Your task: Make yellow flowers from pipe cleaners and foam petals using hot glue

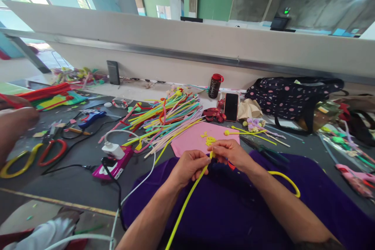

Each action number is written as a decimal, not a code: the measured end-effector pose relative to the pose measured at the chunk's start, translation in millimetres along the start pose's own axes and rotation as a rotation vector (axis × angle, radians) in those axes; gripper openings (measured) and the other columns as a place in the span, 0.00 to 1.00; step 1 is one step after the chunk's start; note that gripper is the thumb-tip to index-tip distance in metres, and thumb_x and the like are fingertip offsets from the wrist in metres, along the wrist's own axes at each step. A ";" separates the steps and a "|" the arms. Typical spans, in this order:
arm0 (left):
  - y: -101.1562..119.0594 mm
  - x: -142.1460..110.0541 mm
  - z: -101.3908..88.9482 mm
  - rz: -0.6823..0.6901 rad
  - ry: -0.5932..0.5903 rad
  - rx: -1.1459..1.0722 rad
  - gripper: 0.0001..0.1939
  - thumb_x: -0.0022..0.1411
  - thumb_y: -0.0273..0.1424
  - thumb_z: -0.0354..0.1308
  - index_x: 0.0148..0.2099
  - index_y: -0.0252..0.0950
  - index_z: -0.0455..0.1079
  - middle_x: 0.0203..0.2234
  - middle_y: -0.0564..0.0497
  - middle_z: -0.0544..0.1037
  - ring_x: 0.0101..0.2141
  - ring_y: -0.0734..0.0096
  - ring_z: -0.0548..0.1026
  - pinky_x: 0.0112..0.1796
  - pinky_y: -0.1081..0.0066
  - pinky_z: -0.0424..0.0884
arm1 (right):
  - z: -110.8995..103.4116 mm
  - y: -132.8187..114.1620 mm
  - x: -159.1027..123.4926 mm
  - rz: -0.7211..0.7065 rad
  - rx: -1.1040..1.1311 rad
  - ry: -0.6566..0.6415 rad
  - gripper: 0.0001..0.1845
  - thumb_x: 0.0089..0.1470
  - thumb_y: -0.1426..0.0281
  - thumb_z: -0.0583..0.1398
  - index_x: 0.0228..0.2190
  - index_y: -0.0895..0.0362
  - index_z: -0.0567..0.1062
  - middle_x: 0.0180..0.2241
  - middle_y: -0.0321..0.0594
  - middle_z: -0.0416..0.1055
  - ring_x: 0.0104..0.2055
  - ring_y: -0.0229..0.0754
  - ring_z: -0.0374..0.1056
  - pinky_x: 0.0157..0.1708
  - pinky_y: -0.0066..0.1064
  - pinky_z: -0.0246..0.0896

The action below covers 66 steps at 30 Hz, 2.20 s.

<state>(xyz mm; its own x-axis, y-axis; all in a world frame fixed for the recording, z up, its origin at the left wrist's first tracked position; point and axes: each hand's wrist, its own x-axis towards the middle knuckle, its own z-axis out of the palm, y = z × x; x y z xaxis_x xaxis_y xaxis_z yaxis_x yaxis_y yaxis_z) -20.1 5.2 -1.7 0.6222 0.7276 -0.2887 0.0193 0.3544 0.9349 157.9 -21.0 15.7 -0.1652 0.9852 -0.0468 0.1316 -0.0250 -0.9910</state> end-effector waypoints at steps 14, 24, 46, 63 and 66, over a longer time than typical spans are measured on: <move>-0.1 0.5 -2.9 0.015 -0.012 -0.091 0.11 0.50 0.35 0.59 0.25 0.32 0.65 0.12 0.54 0.71 0.07 0.87 0.55 0.10 0.82 0.46 | -17.8 1.4 3.0 -0.044 -0.190 0.013 0.11 0.49 0.70 0.57 0.34 0.59 0.76 0.25 0.35 0.70 0.19 0.30 0.60 0.18 0.22 0.51; -1.2 0.5 -3.5 0.014 -0.022 -0.080 0.11 0.50 0.35 0.59 0.26 0.33 0.64 0.12 0.55 0.71 0.08 0.86 0.54 0.11 0.80 0.44 | -13.3 -3.3 0.4 -0.314 -0.288 -0.033 0.19 0.44 0.73 0.62 0.41 0.54 0.73 0.32 0.36 0.68 0.30 0.35 0.63 0.26 0.25 0.58; -2.7 1.7 -4.2 0.024 -0.077 0.067 0.11 0.49 0.35 0.58 0.24 0.33 0.63 0.10 0.57 0.68 0.11 0.83 0.56 0.15 0.78 0.47 | -8.3 -2.1 -2.0 -0.443 -0.397 -0.170 0.11 0.47 0.77 0.60 0.35 0.55 0.73 0.36 0.37 0.66 0.34 0.36 0.63 0.30 0.26 0.60; -3.1 0.4 -2.4 -0.001 -0.095 0.061 0.12 0.48 0.37 0.60 0.24 0.32 0.65 0.10 0.56 0.69 0.11 0.83 0.57 0.15 0.79 0.48 | -3.3 -10.6 -7.4 -0.399 -0.450 -0.185 0.17 0.42 0.81 0.58 0.36 0.55 0.72 0.34 0.35 0.69 0.30 0.34 0.61 0.29 0.25 0.57; -1.6 0.0 -1.9 0.032 -0.052 -0.022 0.12 0.49 0.37 0.60 0.26 0.32 0.65 0.11 0.55 0.70 0.10 0.85 0.56 0.14 0.79 0.46 | -5.8 -13.1 -8.0 -0.371 -0.429 -0.186 0.24 0.39 0.79 0.60 0.41 0.54 0.71 0.37 0.36 0.68 0.32 0.35 0.63 0.29 0.26 0.59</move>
<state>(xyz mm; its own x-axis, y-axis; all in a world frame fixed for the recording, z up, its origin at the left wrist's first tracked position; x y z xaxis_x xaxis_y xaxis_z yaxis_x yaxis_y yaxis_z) -21.6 5.7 -3.6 0.6619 0.7076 -0.2476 -0.0177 0.3449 0.9385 163.2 -27.5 29.7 -0.4389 0.8678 0.2331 0.4088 0.4238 -0.8082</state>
